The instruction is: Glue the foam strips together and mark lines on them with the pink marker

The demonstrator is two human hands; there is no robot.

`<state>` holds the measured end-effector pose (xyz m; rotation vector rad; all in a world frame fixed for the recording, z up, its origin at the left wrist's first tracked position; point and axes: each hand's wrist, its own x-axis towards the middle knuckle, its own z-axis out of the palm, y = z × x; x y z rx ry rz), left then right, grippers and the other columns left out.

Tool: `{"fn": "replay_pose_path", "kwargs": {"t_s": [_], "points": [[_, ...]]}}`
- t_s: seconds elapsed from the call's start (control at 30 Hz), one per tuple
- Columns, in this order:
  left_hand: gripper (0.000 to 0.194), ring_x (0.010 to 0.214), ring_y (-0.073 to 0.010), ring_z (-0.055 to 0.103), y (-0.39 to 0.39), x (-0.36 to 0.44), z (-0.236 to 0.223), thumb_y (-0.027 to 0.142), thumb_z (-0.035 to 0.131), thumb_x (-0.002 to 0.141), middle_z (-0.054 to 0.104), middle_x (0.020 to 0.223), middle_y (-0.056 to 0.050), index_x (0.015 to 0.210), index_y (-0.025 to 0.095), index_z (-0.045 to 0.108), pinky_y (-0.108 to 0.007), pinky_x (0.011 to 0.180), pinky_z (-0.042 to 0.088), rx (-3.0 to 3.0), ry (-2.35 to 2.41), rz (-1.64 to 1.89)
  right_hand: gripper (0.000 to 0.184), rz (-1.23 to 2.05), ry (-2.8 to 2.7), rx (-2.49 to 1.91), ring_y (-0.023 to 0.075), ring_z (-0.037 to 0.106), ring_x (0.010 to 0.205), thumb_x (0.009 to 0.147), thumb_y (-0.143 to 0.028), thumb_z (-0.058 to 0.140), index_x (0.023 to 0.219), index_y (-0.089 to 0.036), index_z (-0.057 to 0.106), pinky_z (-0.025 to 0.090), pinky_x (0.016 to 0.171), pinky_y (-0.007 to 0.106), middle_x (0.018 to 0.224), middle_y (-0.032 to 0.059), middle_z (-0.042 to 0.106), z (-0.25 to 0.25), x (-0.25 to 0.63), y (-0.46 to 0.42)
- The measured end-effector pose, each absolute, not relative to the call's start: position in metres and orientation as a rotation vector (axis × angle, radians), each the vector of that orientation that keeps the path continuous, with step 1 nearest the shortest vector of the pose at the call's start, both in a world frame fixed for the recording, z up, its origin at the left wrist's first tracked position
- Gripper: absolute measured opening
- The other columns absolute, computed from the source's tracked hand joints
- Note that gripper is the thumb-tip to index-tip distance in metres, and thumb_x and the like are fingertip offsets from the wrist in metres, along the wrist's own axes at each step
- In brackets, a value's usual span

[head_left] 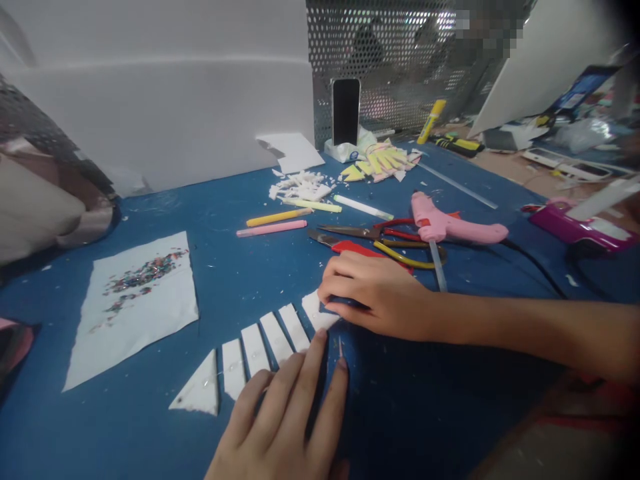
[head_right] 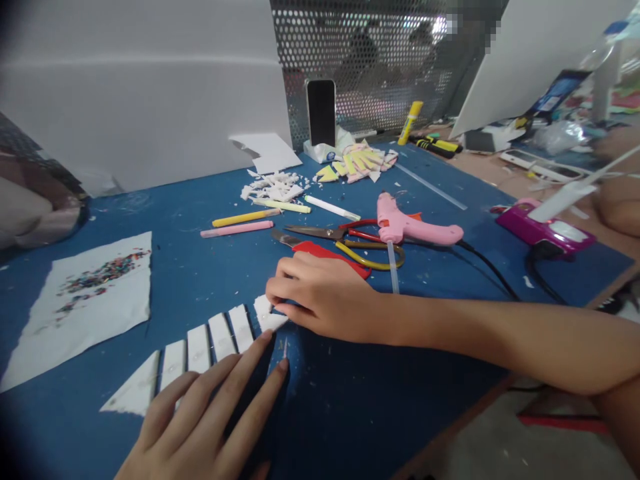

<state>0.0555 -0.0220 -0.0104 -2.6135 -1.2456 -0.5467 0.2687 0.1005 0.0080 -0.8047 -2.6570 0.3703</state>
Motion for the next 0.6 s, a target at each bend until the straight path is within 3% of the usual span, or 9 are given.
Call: {"fn": "replay_pose_path", "kwargs": {"t_s": [0.27, 0.6], "points": [[0.041, 0.116, -0.0212, 0.048, -0.0211, 0.0537, -0.0091, 0.045, 0.046, 0.096, 0.063, 0.135, -0.007, 0.128, 0.024, 0.059, -0.036, 0.096, 0.027, -2.626, -1.212, -0.509, 0.014, 0.305, -2.678, -0.769, 0.0162, 0.053, 0.089, 0.098, -0.024, 0.047, 0.098, -0.019, 0.06, 0.039, 0.076, 0.03, 0.104, 0.004, 0.058, 0.0069, 0.2689, 0.1], [0.041, 0.115, -0.0208, 0.048, -0.0216, 0.0539, -0.0101, 0.045, 0.036, 0.1, 0.063, 0.135, -0.007, 0.127, 0.025, 0.06, -0.037, 0.094, 0.029, -2.615, -1.224, -0.508, 0.02, 0.188, -2.758, -0.725, 0.0163, 0.052, 0.087, 0.1, -0.025, 0.042, 0.102, -0.02, 0.061, 0.038, 0.072, 0.03, 0.106, 0.0053, 0.058, 0.0075, 0.2714, 0.1017]]}}
